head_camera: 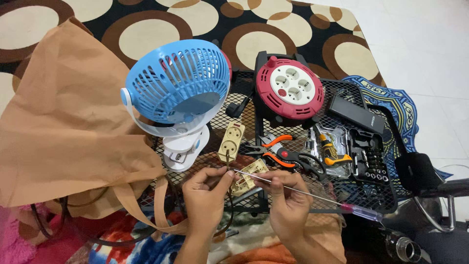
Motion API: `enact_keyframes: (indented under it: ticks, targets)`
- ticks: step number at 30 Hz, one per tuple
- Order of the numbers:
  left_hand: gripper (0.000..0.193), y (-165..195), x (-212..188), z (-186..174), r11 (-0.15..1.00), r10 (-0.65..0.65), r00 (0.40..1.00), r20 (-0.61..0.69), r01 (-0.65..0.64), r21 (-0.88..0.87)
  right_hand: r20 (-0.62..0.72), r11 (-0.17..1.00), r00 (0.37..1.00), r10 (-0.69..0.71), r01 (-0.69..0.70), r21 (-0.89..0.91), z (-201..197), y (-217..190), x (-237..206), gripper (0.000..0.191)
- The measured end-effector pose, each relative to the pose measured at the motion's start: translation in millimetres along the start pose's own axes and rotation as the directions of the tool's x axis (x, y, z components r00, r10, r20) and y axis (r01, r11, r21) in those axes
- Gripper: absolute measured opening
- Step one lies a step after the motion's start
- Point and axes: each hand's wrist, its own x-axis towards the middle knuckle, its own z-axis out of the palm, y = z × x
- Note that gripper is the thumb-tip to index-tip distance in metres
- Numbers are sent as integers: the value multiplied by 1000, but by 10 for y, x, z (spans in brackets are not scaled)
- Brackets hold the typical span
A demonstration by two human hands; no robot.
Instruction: The person disassembles a beige power strip on a table, using a screwdriver to unscrew and pry open its casing and pliers to handle internal components, working on the outlet housing throughout the clip.
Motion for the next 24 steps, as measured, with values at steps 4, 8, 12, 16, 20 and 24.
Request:
enact_keyframes:
  ticks: [4,8,12,16,20,24]
  targets:
    - [12,4,-6,2,1000,6,1000,12,-5,-16,5,999,999,-41,41,-12,5,11,-15,13]
    - [11,7,-8,3,999,23,999,36,-22,-24,8,998,998,-67,67,14,1,25,-11,12]
    - [10,19,-4,-11,1000,11,999,45,-11,-1,7,999,999,-45,45,5,6,-7,-7,11]
    - [8,14,-6,-8,999,31,998,60,-31,8,28,999,998,50,-50,-4,-11,-65,35,13]
    - [8,6,18,-12,999,28,999,37,-29,29,70,1000,997,9,-10,9,10,-69,26,10]
    - [7,37,26,-52,998,58,997,54,-60,25,135,999,991,-22,28,-46,12,-65,40,8]
